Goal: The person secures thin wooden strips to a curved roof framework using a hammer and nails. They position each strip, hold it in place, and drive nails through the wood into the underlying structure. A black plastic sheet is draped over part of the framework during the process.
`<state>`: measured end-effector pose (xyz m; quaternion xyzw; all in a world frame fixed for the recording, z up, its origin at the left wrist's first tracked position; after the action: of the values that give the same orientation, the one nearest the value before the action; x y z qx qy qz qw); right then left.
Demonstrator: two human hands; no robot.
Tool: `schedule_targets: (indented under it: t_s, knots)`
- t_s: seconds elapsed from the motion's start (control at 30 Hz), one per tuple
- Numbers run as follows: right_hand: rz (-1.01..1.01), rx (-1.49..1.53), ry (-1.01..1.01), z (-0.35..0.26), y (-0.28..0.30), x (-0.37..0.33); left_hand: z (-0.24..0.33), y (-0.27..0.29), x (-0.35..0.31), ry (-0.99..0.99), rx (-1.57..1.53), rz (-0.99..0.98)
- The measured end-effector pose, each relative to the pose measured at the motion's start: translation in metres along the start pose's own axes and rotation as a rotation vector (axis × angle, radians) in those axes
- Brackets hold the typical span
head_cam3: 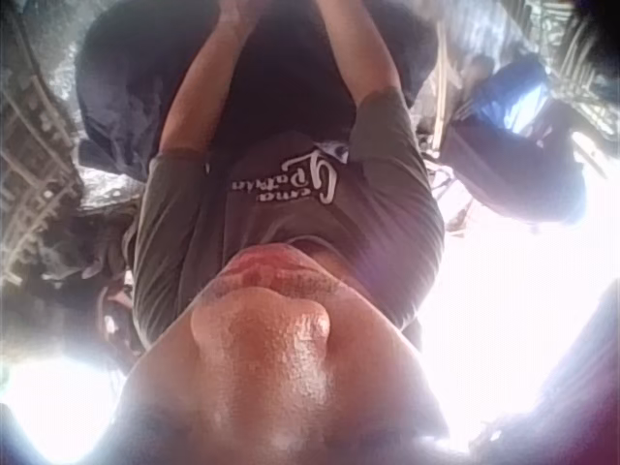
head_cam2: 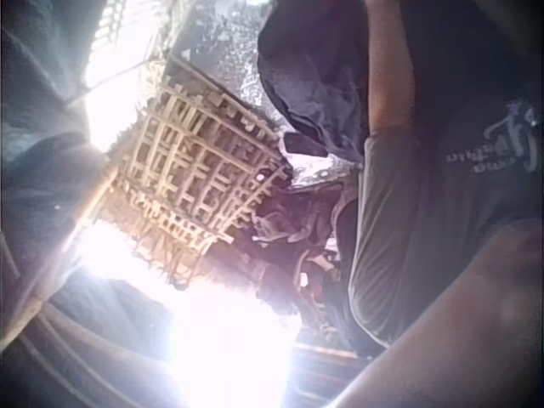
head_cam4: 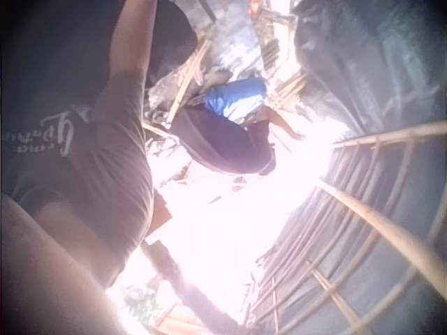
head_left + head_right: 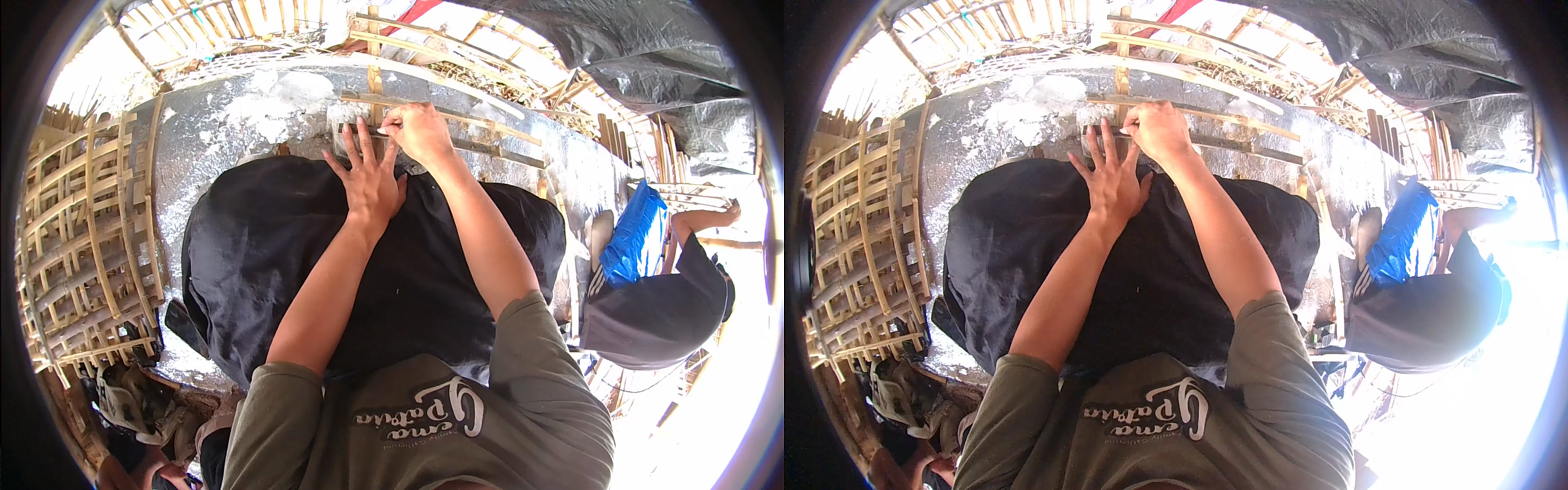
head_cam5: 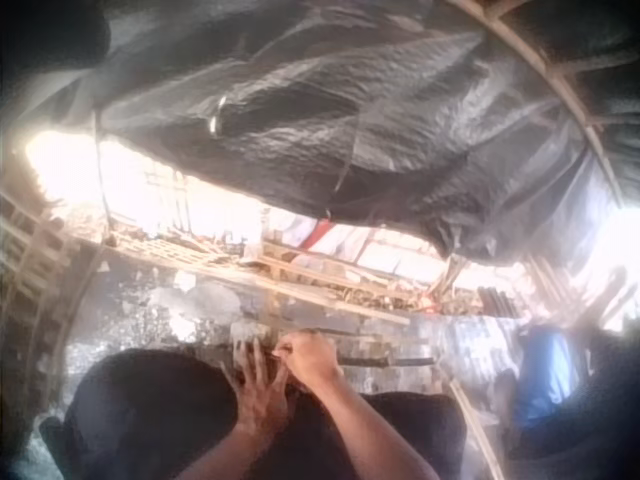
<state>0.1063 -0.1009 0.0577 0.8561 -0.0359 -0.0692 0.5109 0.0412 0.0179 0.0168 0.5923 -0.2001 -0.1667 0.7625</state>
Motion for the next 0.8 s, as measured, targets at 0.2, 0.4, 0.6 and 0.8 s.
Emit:
schedule_targets:
  t_s: [0.2, 0.4, 0.6, 0.8]
  knots:
    - [0.035, -0.027, 0.005, 0.000, -0.004, 0.011, 0.001, 0.000, 0.000, 0.001, -0.037, 0.008]
    - [0.100, 0.036, 0.042, -0.002, -0.007, 0.002, 0.001, 0.005, 0.000, 0.031, -0.045, -0.060]
    - [0.183, 0.310, -0.022, 0.002, -0.018, -0.001, 0.001, 0.002, 0.000, 0.029, -0.023, -0.038]
    - [0.312, 0.349, 0.127, 0.009, -0.030, -0.002, 0.002, 0.002, 0.000, 0.024, -0.019, -0.023]
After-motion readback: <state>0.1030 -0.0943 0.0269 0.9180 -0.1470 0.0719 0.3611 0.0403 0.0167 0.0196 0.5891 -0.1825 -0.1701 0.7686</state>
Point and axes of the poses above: each hand's wrist, its own x-axis towards the middle knuckle, its own y-axis out of the back of the hand, z = x × y, the point moved 3 cm from there along x, towards the middle knuckle, and after that the axes turned 12 degrees about -y, right-handed, at the moved point
